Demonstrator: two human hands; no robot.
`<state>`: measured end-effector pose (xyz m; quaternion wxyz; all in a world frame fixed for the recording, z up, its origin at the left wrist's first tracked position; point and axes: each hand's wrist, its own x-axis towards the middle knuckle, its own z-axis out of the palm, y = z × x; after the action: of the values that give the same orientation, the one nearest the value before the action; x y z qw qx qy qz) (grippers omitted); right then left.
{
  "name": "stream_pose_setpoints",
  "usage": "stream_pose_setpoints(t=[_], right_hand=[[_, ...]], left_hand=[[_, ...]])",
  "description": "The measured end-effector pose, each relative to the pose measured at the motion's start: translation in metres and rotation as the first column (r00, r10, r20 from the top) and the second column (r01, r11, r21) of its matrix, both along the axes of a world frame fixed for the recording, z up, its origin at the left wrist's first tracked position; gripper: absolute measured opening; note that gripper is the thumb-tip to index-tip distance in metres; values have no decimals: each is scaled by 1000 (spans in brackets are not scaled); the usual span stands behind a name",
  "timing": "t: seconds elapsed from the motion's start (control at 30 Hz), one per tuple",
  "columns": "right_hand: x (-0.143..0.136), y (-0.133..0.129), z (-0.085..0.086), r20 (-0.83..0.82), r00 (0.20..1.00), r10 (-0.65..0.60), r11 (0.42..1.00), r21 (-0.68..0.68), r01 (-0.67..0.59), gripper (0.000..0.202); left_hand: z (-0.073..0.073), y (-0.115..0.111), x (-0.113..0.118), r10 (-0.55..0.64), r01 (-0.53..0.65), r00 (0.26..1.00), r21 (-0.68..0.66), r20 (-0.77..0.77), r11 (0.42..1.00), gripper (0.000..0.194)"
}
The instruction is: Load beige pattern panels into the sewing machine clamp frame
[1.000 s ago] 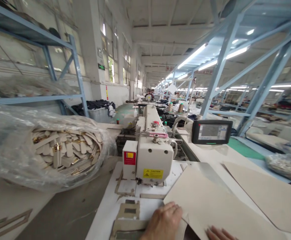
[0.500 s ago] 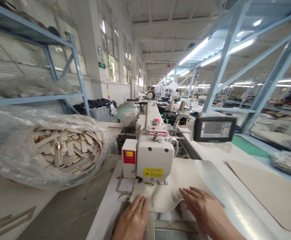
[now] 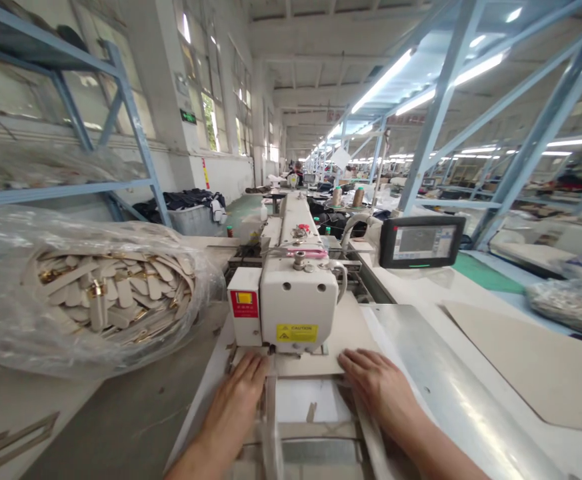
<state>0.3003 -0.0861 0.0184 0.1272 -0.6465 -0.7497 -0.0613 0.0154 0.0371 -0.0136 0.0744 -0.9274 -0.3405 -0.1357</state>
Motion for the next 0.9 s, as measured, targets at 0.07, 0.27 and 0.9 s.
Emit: stream_pose_setpoints(t=[0.07, 0.27, 0.9], right_hand=[[12, 20, -6, -40, 999, 28, 1000, -12, -29, 35], [31, 2, -10, -91, 993, 81, 982, -164, -95, 48], [14, -26, 12, -26, 982, -186, 917, -363, 164, 60]], left_hand=[[4, 14, 12, 24, -22, 1000, -168, 9, 986, 62], [-18, 28, -7, -139, 144, 989, -155, 41, 977, 57], [-69, 51, -22, -281, 265, 952, 129, 121, 955, 69]])
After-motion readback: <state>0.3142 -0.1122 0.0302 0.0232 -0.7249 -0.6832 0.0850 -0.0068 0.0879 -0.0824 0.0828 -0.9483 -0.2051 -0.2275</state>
